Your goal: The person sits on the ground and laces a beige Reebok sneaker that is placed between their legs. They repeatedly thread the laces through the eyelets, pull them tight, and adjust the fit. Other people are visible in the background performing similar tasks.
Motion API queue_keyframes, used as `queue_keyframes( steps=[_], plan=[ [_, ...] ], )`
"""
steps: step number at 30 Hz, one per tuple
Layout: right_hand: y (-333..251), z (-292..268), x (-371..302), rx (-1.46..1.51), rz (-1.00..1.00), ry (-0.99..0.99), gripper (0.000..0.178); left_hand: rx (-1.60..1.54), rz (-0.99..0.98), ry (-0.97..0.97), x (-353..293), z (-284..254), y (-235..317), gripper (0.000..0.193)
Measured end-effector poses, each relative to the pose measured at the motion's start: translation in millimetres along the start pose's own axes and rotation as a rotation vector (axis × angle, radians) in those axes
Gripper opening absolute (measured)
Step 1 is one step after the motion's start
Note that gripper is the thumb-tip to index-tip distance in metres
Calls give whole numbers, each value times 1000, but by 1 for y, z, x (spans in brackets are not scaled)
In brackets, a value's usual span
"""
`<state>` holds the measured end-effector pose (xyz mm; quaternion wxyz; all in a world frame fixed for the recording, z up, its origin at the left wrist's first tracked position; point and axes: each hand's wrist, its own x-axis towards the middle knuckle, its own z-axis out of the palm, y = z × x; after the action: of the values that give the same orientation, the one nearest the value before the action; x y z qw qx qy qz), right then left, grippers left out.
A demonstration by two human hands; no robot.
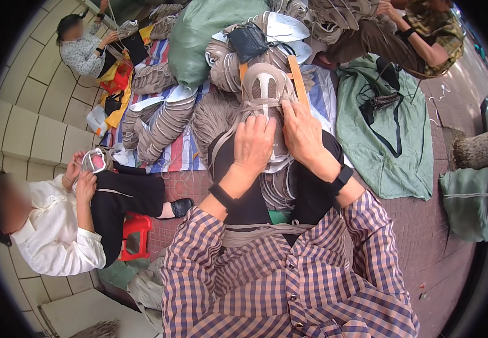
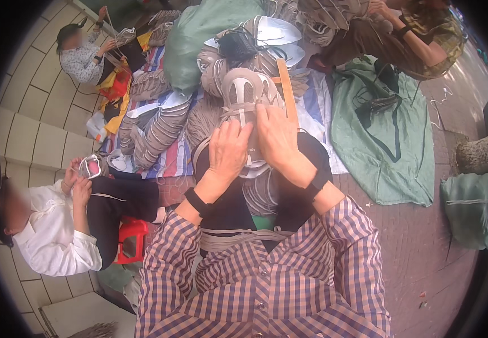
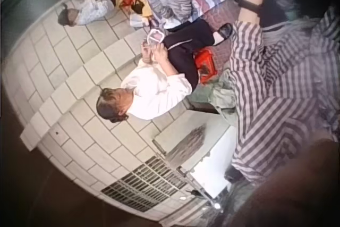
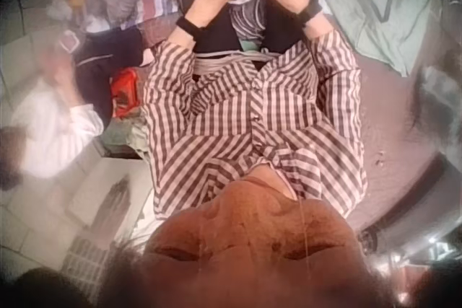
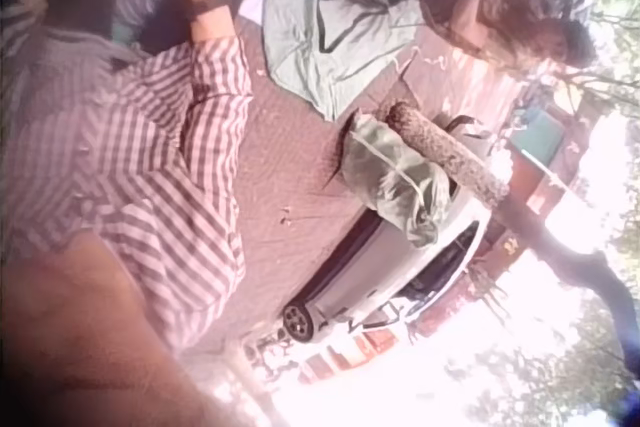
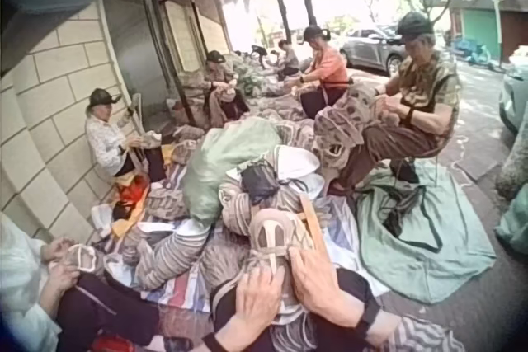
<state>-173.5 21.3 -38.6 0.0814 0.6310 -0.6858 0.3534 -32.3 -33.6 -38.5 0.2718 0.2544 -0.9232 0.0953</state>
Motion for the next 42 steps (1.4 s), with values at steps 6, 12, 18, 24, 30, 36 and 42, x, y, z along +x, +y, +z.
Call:
queue_keyframes(
  steps=[6, 12, 18, 24, 30, 36, 42],
  plan=[
    [5, 3, 26, -167, -47, -180, 25, 122, 21, -34, 2, 2, 4, 11],
    [19, -9, 17, 106, 42, -178, 19, -123, -97, 32, 6, 2, 6, 15],
    [25, -5, 15, 235, -14, -288, 36, -32, -252, 37, 17, 18, 6, 14],
    [19, -8, 3, 197, -10, -141, 33, 74, -78, 124, 20, 15, 16, 4],
    [18, -17, 8, -22, -169, -35, 33, 138, -153, -102, 3, 10, 16, 9],
    [32, -24, 10, 128, -270, -157, 28, -180, -344, -73, 7, -6, 18, 16],
    [26, -28, 7, 223, -127, -171, 31, -345, -539, 59, 28, 11, 33, 14]
  ],
)
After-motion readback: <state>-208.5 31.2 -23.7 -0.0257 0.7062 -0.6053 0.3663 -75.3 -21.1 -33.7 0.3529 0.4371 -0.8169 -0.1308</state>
